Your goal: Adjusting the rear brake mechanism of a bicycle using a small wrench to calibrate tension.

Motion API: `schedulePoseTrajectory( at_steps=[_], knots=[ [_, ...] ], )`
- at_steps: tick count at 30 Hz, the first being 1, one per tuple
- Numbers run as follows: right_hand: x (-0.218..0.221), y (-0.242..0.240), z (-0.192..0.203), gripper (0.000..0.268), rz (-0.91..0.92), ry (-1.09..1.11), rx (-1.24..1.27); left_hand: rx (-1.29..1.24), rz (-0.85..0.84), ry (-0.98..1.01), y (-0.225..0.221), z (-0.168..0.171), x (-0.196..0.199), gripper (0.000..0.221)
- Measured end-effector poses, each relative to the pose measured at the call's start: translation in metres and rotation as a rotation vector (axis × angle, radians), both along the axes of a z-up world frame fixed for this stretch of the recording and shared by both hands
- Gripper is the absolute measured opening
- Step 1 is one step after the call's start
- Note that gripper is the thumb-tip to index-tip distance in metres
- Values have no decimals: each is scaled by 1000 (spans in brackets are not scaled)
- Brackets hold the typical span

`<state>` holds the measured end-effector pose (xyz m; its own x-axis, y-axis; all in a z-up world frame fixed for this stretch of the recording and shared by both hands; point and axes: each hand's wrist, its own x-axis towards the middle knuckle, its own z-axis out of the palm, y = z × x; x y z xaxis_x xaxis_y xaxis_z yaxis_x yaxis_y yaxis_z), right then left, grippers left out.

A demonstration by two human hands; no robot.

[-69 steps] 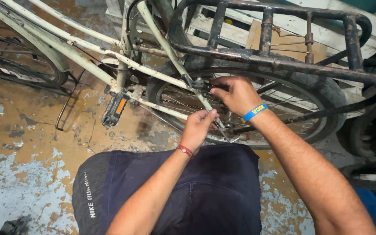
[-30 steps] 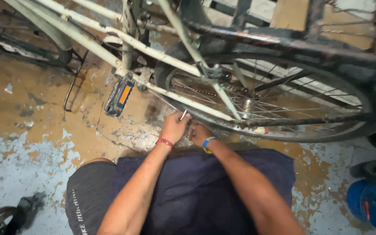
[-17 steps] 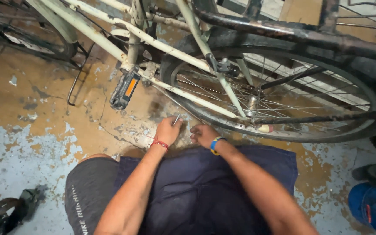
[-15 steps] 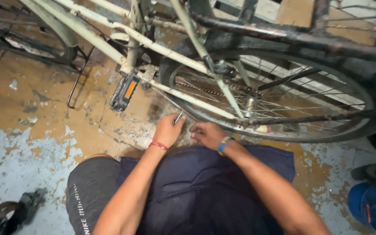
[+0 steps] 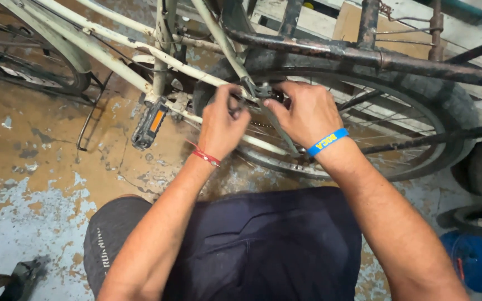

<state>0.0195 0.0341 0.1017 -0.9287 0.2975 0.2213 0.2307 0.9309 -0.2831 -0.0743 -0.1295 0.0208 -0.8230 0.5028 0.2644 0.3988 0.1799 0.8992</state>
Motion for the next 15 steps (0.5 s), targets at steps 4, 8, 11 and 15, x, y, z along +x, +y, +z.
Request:
schedulePoseTrajectory(
  at_steps=[4,8,11,15],
  knots=[
    [-2,11,-16,37,42,44,-42,49,36,-33,4,5,-11,36],
    [-13,7,-27,45,32,-110,-177,-176,12,-43,20,-18,-12,27],
    [-17,11,-33,37,40,-107,-154,-202,13,-24,27,-23,-15,24],
    [-16,7,-41,37,-33,-105,-61,-209,7,19,30,-30,-20,23]
  ],
)
